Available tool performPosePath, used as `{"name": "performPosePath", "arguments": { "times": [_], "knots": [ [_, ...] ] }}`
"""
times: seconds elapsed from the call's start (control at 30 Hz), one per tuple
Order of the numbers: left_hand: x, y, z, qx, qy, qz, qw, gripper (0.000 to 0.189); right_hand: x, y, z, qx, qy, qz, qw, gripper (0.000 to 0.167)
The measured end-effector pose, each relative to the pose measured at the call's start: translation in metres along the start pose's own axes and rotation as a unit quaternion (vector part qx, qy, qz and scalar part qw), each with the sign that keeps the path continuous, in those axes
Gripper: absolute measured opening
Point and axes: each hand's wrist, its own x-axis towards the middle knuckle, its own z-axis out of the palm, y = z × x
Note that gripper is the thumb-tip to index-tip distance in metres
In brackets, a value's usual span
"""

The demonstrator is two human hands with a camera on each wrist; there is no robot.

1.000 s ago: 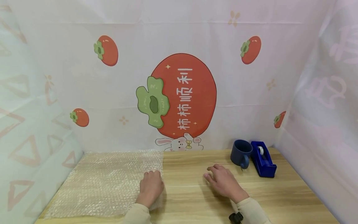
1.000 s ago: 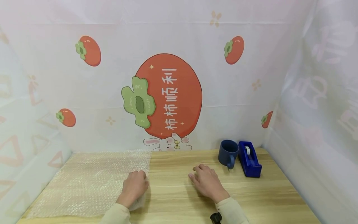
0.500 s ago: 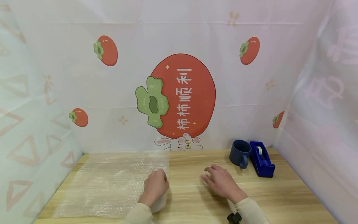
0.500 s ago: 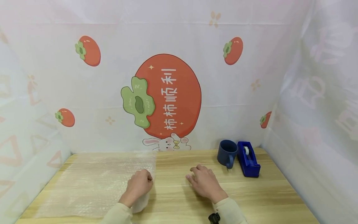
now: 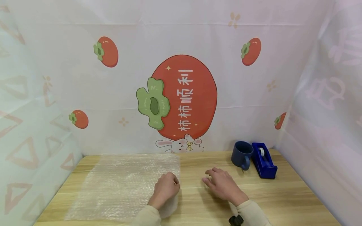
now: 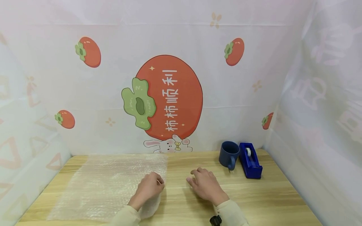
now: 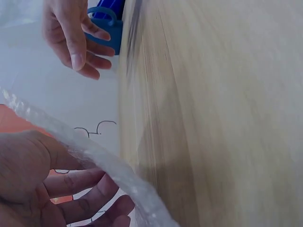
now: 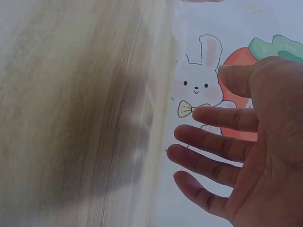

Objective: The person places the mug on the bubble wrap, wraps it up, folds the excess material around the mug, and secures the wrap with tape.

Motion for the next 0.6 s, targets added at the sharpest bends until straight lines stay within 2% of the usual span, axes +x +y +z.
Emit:
{"name": "performPosePath", "arguments": {
  "times": [0.27, 0.6],
  "knots": [
    [0.001, 0.013, 0.009, -0.035, -0.015, 0.015, 0.9992, 0.004, 0.001, -0.002, 0.001, 0.006, -0.008, 0.003, 0.9999, 0.029],
    [0.003, 0.021, 0.016, -0.031, -0.008, 0.021, 0.9993, 0.010, 0.003, -0.008, 0.000, 0.033, -0.038, 0.009, 0.9987, 0.031]
  ]
}}
